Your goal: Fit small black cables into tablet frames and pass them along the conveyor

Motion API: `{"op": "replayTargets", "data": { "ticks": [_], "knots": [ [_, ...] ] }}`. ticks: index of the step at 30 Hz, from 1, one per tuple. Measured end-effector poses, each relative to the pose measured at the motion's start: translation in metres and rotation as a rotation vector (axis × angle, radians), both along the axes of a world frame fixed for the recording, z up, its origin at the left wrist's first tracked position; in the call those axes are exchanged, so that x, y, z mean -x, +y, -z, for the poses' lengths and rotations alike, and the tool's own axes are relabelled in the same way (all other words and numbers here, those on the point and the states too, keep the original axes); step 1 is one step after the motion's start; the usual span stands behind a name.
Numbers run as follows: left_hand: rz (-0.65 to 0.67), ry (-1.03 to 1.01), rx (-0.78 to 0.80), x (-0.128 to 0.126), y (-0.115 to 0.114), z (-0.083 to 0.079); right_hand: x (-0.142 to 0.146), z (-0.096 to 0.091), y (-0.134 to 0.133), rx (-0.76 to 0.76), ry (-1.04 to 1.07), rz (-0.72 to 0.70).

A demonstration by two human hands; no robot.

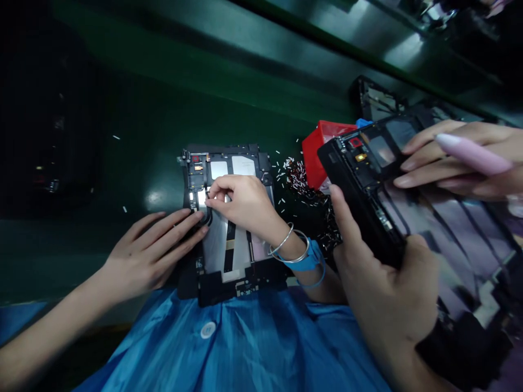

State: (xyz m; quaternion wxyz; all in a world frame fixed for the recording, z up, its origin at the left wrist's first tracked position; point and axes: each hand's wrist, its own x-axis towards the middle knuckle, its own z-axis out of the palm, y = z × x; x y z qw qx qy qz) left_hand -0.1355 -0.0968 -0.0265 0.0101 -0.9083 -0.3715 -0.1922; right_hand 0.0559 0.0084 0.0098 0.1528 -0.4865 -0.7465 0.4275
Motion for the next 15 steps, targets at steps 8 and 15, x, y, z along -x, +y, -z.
{"op": "replayTargets", "data": {
  "ticks": [8,15],
  "knots": [
    [0.078,-0.002,0.076,0.0018,0.0048,0.0039,-0.0002,0.0011,-0.0024,-0.044,0.008,-0.004],
    [0.084,-0.029,0.096,0.0020,0.0059,0.0083,-0.0009,0.0058,-0.0021,-0.046,0.050,0.050]
  ]
}}
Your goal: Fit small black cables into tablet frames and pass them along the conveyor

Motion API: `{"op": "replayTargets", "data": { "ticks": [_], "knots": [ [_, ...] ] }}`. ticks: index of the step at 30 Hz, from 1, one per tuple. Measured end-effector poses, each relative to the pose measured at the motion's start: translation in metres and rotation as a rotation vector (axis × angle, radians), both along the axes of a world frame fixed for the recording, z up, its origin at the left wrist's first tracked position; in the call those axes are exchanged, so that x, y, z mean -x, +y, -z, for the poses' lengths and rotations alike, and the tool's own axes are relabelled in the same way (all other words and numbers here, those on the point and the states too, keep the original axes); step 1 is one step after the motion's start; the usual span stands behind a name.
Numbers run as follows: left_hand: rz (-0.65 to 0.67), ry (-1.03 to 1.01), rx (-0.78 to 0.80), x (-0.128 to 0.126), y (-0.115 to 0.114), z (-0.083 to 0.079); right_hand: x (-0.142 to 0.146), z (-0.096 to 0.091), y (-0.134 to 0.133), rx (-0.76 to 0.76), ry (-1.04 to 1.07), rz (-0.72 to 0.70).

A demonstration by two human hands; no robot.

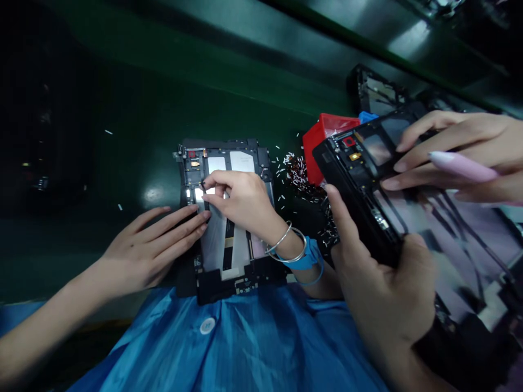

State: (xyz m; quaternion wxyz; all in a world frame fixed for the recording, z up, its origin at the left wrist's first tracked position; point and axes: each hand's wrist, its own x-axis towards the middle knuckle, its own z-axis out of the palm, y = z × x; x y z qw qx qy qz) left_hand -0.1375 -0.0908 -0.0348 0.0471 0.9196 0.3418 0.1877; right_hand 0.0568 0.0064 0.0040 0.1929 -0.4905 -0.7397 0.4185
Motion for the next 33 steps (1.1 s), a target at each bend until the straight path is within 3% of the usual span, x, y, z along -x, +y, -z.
{"op": "replayTargets", "data": {
  "ticks": [4,22,29,33],
  "knots": [
    [0.002,-0.006,0.008,0.000,0.001,-0.001,0.000,0.003,0.003,0.047,0.050,0.062],
    [0.002,-0.046,0.040,-0.001,0.001,0.000,0.003,0.003,0.004,-0.011,-0.019,0.051],
    [0.012,-0.008,0.029,-0.001,0.004,-0.011,0.007,0.002,0.002,-0.099,-0.101,0.046],
    [-0.050,-0.016,0.045,-0.008,0.015,-0.018,-0.003,-0.010,-0.004,-0.257,-0.088,0.161]
  ]
}}
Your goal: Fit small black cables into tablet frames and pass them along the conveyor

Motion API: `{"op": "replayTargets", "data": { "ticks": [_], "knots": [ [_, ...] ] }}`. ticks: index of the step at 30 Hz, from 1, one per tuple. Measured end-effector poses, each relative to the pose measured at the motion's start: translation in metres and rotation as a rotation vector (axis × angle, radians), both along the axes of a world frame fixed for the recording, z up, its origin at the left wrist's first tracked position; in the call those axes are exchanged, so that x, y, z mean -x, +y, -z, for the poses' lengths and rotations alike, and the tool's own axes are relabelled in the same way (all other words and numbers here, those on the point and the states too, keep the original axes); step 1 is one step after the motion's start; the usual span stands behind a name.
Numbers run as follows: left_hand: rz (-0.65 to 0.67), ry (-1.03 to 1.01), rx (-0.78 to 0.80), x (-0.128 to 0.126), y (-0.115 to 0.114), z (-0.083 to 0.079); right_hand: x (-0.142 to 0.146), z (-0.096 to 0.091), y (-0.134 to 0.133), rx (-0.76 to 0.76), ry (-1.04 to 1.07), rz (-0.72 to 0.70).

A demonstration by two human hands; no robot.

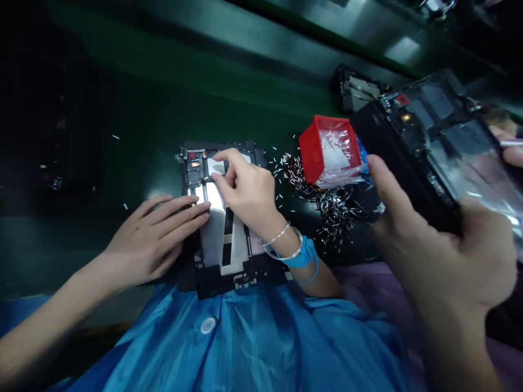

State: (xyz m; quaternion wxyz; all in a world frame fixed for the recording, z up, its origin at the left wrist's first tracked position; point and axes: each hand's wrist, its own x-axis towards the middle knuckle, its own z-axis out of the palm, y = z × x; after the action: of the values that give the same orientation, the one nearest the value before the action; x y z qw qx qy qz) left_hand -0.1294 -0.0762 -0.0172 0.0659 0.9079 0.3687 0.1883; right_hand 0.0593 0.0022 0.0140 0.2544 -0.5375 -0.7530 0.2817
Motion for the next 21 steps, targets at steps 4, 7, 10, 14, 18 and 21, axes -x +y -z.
{"op": "replayTargets", "data": {
  "ticks": [4,7,10,14,18,21],
  "knots": [
    [-0.142,-0.116,0.035,-0.006,0.005,-0.006,-0.039,-0.014,-0.021,-0.172,-0.035,0.180],
    [-0.414,-0.320,0.089,-0.010,-0.016,-0.003,-0.077,-0.009,-0.043,-0.128,-0.180,0.286],
    [-0.617,-0.331,0.160,-0.021,-0.054,0.007,-0.099,0.008,-0.064,-0.051,-0.167,0.227],
    [-0.631,-0.304,0.264,-0.039,-0.089,0.011,-0.093,0.023,-0.080,-0.051,-0.097,0.164],
    [-0.781,-0.527,0.530,-0.051,-0.090,-0.011,-0.078,0.015,-0.082,-0.044,-0.137,0.184],
    [-0.979,-0.969,0.861,-0.058,-0.081,-0.030,-0.073,0.009,-0.076,-0.054,-0.126,0.164]
  ]
}}
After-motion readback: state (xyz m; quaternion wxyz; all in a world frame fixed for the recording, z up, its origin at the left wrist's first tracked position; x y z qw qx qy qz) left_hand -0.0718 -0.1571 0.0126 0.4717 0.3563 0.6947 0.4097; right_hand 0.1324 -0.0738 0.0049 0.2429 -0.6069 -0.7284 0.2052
